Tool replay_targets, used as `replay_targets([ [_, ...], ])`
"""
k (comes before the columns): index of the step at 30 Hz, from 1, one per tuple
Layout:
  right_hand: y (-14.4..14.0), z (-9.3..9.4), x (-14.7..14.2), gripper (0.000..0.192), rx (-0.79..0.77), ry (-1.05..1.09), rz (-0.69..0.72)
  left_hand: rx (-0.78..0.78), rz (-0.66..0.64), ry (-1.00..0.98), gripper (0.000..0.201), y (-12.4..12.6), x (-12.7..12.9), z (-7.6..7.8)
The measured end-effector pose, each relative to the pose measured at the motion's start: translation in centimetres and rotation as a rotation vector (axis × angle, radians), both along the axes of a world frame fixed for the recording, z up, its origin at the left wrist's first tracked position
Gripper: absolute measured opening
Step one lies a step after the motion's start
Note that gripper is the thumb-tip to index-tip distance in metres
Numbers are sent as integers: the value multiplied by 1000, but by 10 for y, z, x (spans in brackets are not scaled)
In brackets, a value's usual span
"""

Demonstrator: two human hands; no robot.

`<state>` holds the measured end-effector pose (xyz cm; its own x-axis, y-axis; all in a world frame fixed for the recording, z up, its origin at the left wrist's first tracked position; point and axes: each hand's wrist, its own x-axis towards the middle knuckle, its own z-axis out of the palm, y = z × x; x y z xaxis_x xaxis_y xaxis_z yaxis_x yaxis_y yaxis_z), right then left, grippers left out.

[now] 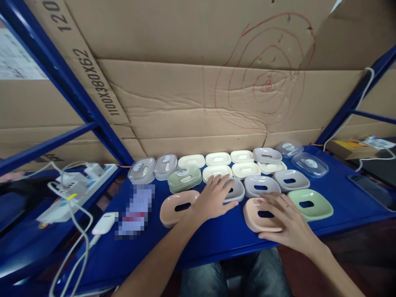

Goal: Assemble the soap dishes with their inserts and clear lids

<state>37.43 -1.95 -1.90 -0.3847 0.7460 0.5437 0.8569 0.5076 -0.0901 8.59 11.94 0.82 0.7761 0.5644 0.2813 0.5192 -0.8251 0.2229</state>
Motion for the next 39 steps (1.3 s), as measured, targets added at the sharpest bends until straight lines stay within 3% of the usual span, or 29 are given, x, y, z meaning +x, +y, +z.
replay_targets([
  [5,13,4,7,83,41,40,84,1,30,20,73,1,-2,2],
  [10,13,6,12,78,81,241,130,-53,18,43,85,4,-5,3],
  [12,13,11,8,76,96,295,152,-97,4,34,89,4,-8,7],
  [14,16,23,-1,76,122,336,177,-166,-20,-42,82,3,-10,15],
  [16,24,43,-15,78,153,354,189,-298,-22,-242,62,1,-11,26],
  [18,42,68,-36,83,202,344,175,-525,20,-589,51,0,-10,38],
  [21,81,100,-75,87,266,290,141,-939,66,-1114,67,3,-8,51],
  [23,110,108,-100,81,217,195,160,-1116,79,-1313,70,7,-10,57],
  [26,142,97,-124,76,134,116,224,-1167,150,-1439,50,15,-19,62],
  [30,153,68,-126,77,176,207,265,-1210,201,-1398,40,22,-33,65],
  [32,151,59,-123,66,195,288,203,-1217,217,-1389,41,26,-38,67],
  [35,151,55,-121,44,106,278,104,-1151,263,-1448,45,32,-41,64],
  [39,152,50,-128,43,-55,233,36,-1129,305,-1497,47,43,-41,53],
])
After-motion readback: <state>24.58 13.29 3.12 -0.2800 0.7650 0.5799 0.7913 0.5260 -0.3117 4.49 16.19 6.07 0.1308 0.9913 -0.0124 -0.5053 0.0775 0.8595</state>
